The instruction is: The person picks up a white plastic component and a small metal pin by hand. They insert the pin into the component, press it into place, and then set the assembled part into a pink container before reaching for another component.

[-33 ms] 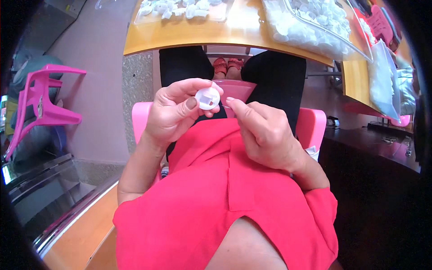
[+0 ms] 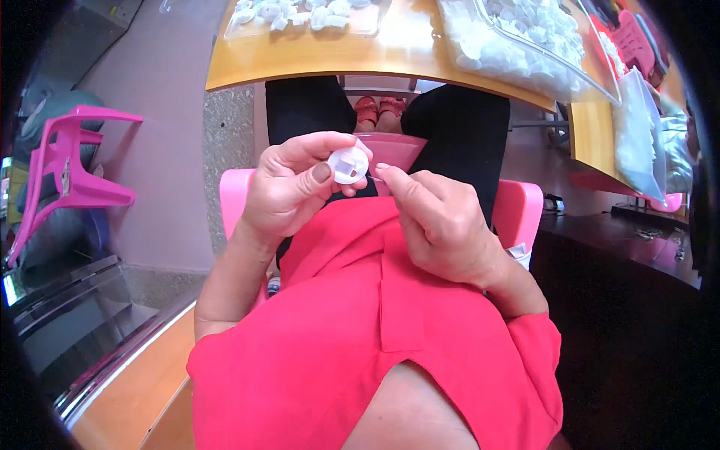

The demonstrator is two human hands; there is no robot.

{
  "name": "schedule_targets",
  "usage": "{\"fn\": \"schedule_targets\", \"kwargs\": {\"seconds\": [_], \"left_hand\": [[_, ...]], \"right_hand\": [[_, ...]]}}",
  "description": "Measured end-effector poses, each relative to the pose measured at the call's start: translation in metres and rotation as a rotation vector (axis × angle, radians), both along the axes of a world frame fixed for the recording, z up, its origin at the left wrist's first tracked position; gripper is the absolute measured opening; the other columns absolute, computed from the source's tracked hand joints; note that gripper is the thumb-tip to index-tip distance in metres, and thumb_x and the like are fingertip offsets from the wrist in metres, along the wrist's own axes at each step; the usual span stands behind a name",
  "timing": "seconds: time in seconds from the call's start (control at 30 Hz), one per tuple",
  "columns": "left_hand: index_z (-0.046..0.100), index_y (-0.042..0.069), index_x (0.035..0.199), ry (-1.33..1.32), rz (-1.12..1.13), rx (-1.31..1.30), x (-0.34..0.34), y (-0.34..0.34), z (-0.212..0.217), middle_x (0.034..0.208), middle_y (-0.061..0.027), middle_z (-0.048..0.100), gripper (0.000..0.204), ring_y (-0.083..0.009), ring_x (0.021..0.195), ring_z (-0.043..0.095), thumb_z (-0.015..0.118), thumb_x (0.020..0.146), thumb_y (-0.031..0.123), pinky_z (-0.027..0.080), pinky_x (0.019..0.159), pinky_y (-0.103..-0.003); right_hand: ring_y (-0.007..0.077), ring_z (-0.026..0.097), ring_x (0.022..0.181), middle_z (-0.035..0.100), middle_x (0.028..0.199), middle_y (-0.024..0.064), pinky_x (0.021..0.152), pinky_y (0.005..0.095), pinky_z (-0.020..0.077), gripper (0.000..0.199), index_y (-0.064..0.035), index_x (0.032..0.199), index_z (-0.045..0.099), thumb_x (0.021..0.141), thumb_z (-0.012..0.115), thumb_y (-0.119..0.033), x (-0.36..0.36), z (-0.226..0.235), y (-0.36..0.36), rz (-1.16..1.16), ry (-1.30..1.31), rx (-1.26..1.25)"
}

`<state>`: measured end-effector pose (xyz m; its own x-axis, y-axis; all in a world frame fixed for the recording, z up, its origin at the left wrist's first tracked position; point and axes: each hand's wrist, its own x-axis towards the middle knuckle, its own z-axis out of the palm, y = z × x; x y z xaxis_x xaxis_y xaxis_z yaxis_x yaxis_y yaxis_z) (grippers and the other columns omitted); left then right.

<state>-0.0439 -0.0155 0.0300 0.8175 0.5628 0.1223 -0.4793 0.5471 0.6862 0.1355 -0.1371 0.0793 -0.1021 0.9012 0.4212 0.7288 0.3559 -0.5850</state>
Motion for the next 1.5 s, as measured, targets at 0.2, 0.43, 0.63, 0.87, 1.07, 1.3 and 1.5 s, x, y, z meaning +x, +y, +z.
{"fn": "schedule_targets", "kwargs": {"seconds": [0.2,0.43,0.63,0.87,1.07,1.3,1.5], "left_hand": [[0.054,-0.004,0.123,0.122,0.024,0.182,-0.002,-0.002,-0.002,0.115,-0.0208,0.056,0.036,-0.0251,0.094,0.06,0.058,0.092,0.013,0.051,0.08,-0.033],[0.058,-0.004,0.121,0.171,0.068,0.219,0.003,-0.003,0.002,0.106,-0.0121,0.059,0.031,-0.0169,0.089,0.059,0.056,0.093,0.009,0.049,0.078,-0.027],[0.056,-0.006,0.121,0.186,0.054,0.24,0.0,0.0,-0.002,0.109,-0.0152,0.058,0.031,-0.0206,0.092,0.059,0.054,0.093,0.008,0.05,0.079,-0.03],[0.054,-0.007,0.122,0.17,0.021,0.169,-0.001,-0.001,-0.006,0.113,-0.0184,0.057,0.032,-0.0246,0.095,0.06,0.052,0.094,0.009,0.051,0.08,-0.033],[0.058,-0.005,0.12,0.137,0.065,0.09,0.003,-0.006,-0.004,0.108,-0.0127,0.058,0.029,-0.0186,0.091,0.06,0.053,0.093,0.004,0.051,0.081,-0.029],[0.057,-0.004,0.12,0.157,0.074,0.069,0.005,-0.008,-0.009,0.108,-0.0124,0.059,0.029,-0.0179,0.091,0.06,0.053,0.093,0.004,0.051,0.081,-0.029],[0.054,-0.004,0.123,0.221,0.084,-0.067,0.007,-0.009,-0.007,0.106,-0.0132,0.064,0.032,-0.018,0.09,0.063,0.055,0.093,0.006,0.053,0.082,-0.031]], "right_hand": [[0.024,0.053,0.054,0.051,0.065,0.0119,0.047,0.0342,0.0429,0.042,0.006,0.112,0.058,0.071,0.06,0.011,-0.005,-0.001,0.001,-0.02,-0.109,-0.07],[0.0249,0.055,0.057,0.052,0.066,0.0122,0.048,0.0348,0.0444,0.041,0.0061,0.111,0.057,0.071,0.06,0.011,-0.006,-0.007,0.005,-0.02,-0.145,-0.107],[0.0259,0.056,0.057,0.053,0.067,0.0132,0.048,0.0348,0.0451,0.036,0.0067,0.108,0.057,0.071,0.06,0.01,-0.006,-0.012,0.009,-0.015,-0.108,-0.083],[0.027,0.057,0.058,0.053,0.068,0.0143,0.049,0.034,0.0445,0.032,0.0063,0.106,0.058,0.075,0.057,0.011,-0.005,-0.012,0.011,0.001,-0.031,-0.152],[0.0294,0.06,0.062,0.057,0.072,0.0167,0.053,0.0327,0.0462,0.029,0.0079,0.108,0.057,0.079,0.056,0.012,-0.006,-0.014,0.012,0.007,0.109,-0.178],[0.0304,0.063,0.067,0.059,0.076,0.0194,0.058,0.0309,0.0476,0.028,0.0088,0.109,0.057,0.081,0.054,0.011,-0.004,-0.014,0.014,-0.002,0.248,-0.255],[0.0295,0.061,0.064,0.057,0.074,0.0164,0.056,0.0349,0.0487,0.035,0.0061,0.112,0.057,0.078,0.055,0.01,-0.002,-0.008,0.008,-0.122,-0.072,-0.246]]}}
